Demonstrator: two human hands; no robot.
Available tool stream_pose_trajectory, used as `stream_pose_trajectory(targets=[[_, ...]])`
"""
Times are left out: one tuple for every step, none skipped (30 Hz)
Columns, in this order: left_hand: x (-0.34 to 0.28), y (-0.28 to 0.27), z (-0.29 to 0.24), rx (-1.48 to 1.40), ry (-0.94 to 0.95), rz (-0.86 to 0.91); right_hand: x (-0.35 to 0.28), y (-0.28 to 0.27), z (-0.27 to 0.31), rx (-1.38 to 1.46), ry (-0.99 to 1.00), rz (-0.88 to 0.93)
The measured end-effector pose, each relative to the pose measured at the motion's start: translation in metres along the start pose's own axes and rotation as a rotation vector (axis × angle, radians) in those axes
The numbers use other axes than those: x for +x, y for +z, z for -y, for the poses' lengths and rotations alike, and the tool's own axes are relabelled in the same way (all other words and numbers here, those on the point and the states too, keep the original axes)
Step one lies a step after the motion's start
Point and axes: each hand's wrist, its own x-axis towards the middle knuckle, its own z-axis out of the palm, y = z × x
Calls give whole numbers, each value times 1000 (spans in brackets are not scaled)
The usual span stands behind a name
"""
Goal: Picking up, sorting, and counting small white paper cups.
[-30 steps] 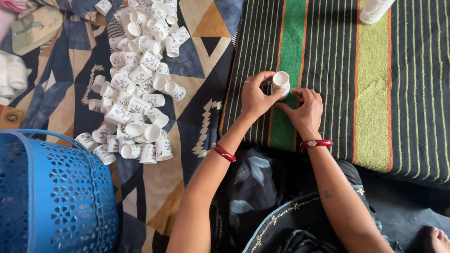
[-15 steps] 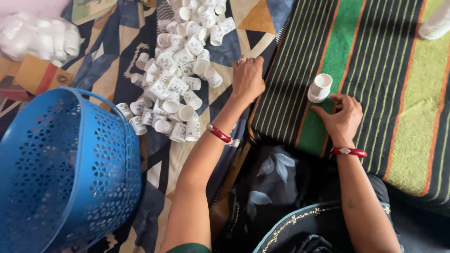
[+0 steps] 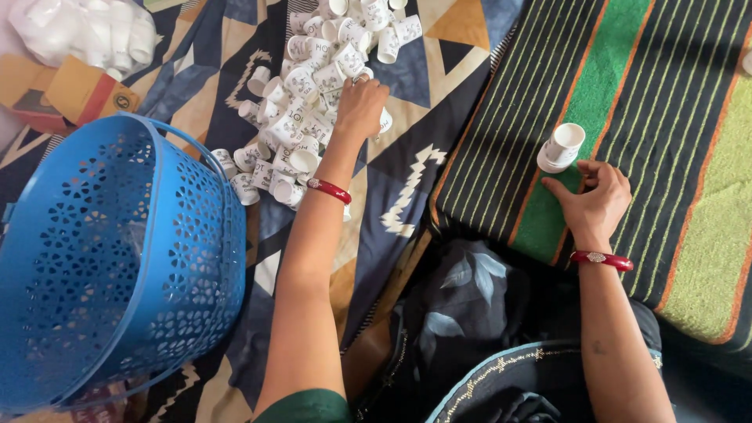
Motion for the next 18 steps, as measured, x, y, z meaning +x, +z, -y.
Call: stream_pose_trajectory(targets=[[0, 2, 1, 0, -2, -1, 0, 1, -1, 0, -2, 1], [0, 3, 2, 5, 1, 4, 0, 2, -1, 8, 3, 1], [0, 5, 3, 10, 5, 8, 0, 2, -2, 15, 10, 1], [-1, 8, 3, 9, 3, 7, 0, 2, -3, 15, 9, 2], [-1, 10, 4, -3, 0, -11, 0, 3, -3, 16, 11, 0], [-1, 13, 5, -15, -3, -30, 0, 3, -4, 17, 13, -3], [-3, 11, 5, -15, -3, -30, 0, 3, -3, 18, 13, -3], [-4, 9, 5, -15, -21, -22, 0, 2, -2, 11, 19, 2], [-5, 8, 4, -15, -38, -15, 0, 1, -1, 3, 24, 6], [-5, 6, 5, -15, -38, -16, 0, 1, -2, 3, 24, 6], [-6, 5, 5, -55, -42, -43, 0, 1, -2, 0, 26, 11], [-6, 4, 6, -95, -47, -70, 0, 1, -2, -2, 29, 16], [-8, 1, 6, -95, -47, -71, 0, 1, -2, -1, 28, 16], [-9, -2, 6, -96, -44, -82, -1, 2, -2, 0, 26, 14], [-9, -6, 5, -97, -39, -94, -1, 2, -2, 1, 24, 11], [-11, -14, 4, -96, -39, -95, 0, 2, -2, 1, 23, 10], [-12, -22, 3, -203, -31, -149, 0, 2, -2, -1, 17, 4], [-13, -29, 2, -310, -23, -202, 0, 2, -2, -4, 11, -1]])
